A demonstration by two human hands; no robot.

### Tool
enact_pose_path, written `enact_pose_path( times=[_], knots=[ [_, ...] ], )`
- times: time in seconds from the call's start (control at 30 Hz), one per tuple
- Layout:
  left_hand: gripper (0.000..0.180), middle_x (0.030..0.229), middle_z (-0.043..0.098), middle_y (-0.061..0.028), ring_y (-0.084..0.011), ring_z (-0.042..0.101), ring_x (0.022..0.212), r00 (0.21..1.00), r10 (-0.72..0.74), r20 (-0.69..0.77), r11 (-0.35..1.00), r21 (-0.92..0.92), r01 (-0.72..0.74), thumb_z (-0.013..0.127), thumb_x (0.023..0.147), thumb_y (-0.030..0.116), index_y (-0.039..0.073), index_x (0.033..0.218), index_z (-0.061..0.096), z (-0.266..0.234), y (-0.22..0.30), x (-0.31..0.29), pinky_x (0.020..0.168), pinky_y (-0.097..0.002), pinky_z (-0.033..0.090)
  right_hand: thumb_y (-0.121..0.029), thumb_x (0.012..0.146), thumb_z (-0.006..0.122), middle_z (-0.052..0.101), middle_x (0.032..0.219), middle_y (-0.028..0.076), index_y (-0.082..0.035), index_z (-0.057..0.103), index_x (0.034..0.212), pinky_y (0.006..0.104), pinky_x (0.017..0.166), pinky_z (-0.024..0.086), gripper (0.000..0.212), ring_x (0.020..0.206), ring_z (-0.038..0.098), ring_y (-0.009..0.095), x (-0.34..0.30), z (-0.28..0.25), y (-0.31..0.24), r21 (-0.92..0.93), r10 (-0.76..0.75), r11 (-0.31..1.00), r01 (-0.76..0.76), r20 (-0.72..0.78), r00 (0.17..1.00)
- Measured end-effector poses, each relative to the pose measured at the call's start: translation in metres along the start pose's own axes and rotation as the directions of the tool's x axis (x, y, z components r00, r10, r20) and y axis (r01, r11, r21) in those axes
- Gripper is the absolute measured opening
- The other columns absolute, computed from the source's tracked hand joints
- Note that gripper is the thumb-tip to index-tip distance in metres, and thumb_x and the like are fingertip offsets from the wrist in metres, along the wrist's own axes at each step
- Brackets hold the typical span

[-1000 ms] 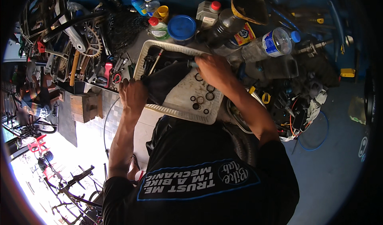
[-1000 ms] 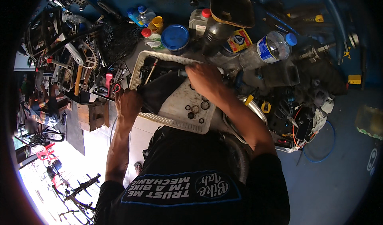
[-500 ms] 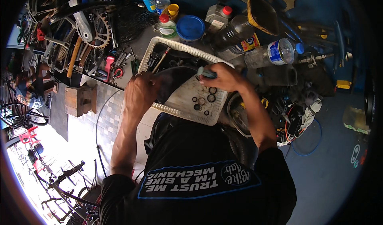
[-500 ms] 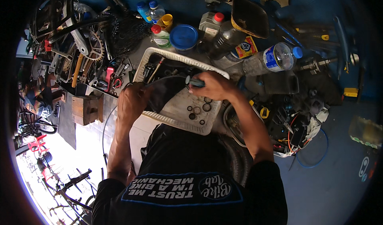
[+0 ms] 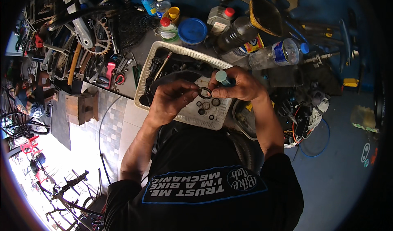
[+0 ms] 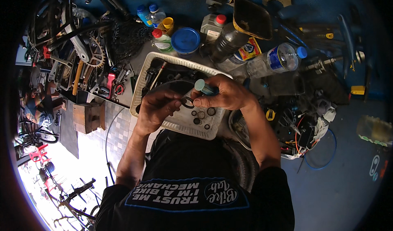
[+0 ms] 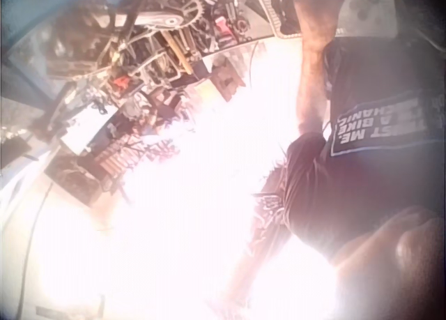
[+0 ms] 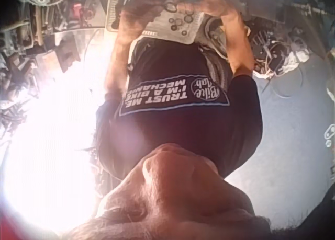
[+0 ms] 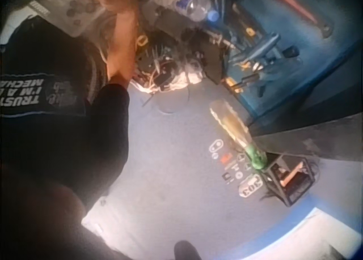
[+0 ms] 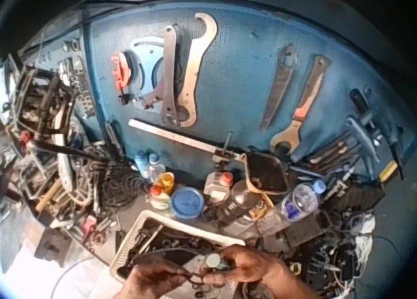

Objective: The person sorts through a basket of small bicycle parts, picks up a cylindrical component, and applies lubricant to it. They then place the component into a larger housing and continue to handle other small parts.

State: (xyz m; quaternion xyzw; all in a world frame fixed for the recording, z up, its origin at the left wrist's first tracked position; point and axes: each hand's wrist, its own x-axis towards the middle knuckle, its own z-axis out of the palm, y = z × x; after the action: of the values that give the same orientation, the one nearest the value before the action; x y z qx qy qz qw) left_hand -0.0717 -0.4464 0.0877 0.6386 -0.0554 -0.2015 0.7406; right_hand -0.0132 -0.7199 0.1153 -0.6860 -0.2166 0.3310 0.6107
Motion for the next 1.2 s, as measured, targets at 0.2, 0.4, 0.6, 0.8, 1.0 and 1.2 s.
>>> enact_pose_path(
  times=[0.2, 0.4, 0.6, 0.8, 1.0, 1.2],
  knots=[
    [0.013, 0.099, 0.074, -0.0025, -0.0074, 0.065, 0.092, 0.999, 0.034, 0.022, 0.993, -0.114, -0.032, 0.074, 0.1, 0.003, -0.001, 0.112, 0.072, 0.001, 0.001, -0.002, 0.083, -0.0237, 0.052, -0.017, 0.089, 0.086, 0.075, 0.092, 0.003, -0.001, 0.076, 0.105, 0.0302, 0.08, 0.053, 0.025, 0.087, 0.068, 0.011, -0.005, 0.004, -0.014, -0.054, 0.013, 0.998, -0.014, -0.031, 0.999],
    [0.012, 0.101, 0.072, -0.0013, -0.0067, 0.064, 0.093, 0.999, -0.025, 0.034, 0.989, -0.145, 0.03, 0.077, 0.097, 0.004, 0.001, 0.108, 0.072, 0.002, 0.005, -0.005, 0.08, -0.0244, 0.051, -0.027, 0.091, 0.086, 0.078, 0.099, 0.005, -0.006, 0.076, 0.112, 0.0332, 0.085, 0.055, 0.031, 0.09, 0.07, 0.014, -0.005, 0.007, -0.011, -0.123, 0.009, 0.992, -0.017, -0.068, 0.998],
    [0.019, 0.12, 0.068, -0.0068, -0.012, 0.064, 0.103, 0.969, 0.246, 0.024, 0.948, 0.201, -0.245, 0.079, 0.089, -0.004, 0.001, 0.107, 0.073, 0.018, 0.011, -0.011, 0.085, -0.0283, 0.054, -0.014, 0.092, 0.081, 0.077, 0.103, 0.004, -0.008, 0.075, 0.115, 0.0306, 0.083, 0.055, 0.025, 0.091, 0.07, 0.012, -0.004, 0.013, -0.005, -0.154, -0.087, 0.986, 0.07, -0.105, 0.991],
    [0.025, 0.121, 0.067, -0.0062, -0.0162, 0.067, 0.099, 0.942, 0.336, 0.028, 0.86, 0.398, -0.319, 0.083, 0.081, -0.004, 0.007, 0.102, 0.076, 0.027, 0.019, -0.011, 0.079, -0.0305, 0.054, -0.008, 0.091, 0.078, 0.077, 0.103, 0.003, -0.009, 0.075, 0.116, 0.0312, 0.084, 0.055, 0.025, 0.092, 0.07, 0.011, -0.007, 0.013, -0.011, -0.145, -0.059, 0.988, 0.043, -0.106, 0.993],
    [0.026, 0.123, 0.068, -0.0066, -0.0164, 0.067, 0.099, 0.945, 0.325, 0.046, 0.852, 0.42, -0.314, 0.083, 0.082, -0.003, 0.008, 0.103, 0.075, 0.031, 0.02, -0.011, 0.078, -0.0304, 0.054, -0.009, 0.093, 0.078, 0.077, 0.103, 0.003, -0.009, 0.076, 0.116, 0.0318, 0.087, 0.055, 0.023, 0.096, 0.07, 0.012, -0.012, 0.011, -0.01, -0.181, -0.083, 0.982, 0.06, -0.126, 0.989],
    [0.023, 0.112, 0.072, -0.0075, -0.0205, 0.072, 0.092, 0.973, 0.228, 0.03, 0.876, 0.43, -0.218, 0.083, 0.083, 0.002, 0.007, 0.103, 0.073, 0.024, 0.0, 0.002, 0.073, -0.0331, 0.057, -0.013, 0.093, 0.081, 0.071, 0.093, 0.0, -0.005, 0.078, 0.116, 0.0279, 0.078, 0.052, 0.024, 0.087, 0.064, 0.009, -0.024, 0.0, -0.011, -0.131, -0.083, 0.99, 0.043, -0.315, 0.945]
  ],
)
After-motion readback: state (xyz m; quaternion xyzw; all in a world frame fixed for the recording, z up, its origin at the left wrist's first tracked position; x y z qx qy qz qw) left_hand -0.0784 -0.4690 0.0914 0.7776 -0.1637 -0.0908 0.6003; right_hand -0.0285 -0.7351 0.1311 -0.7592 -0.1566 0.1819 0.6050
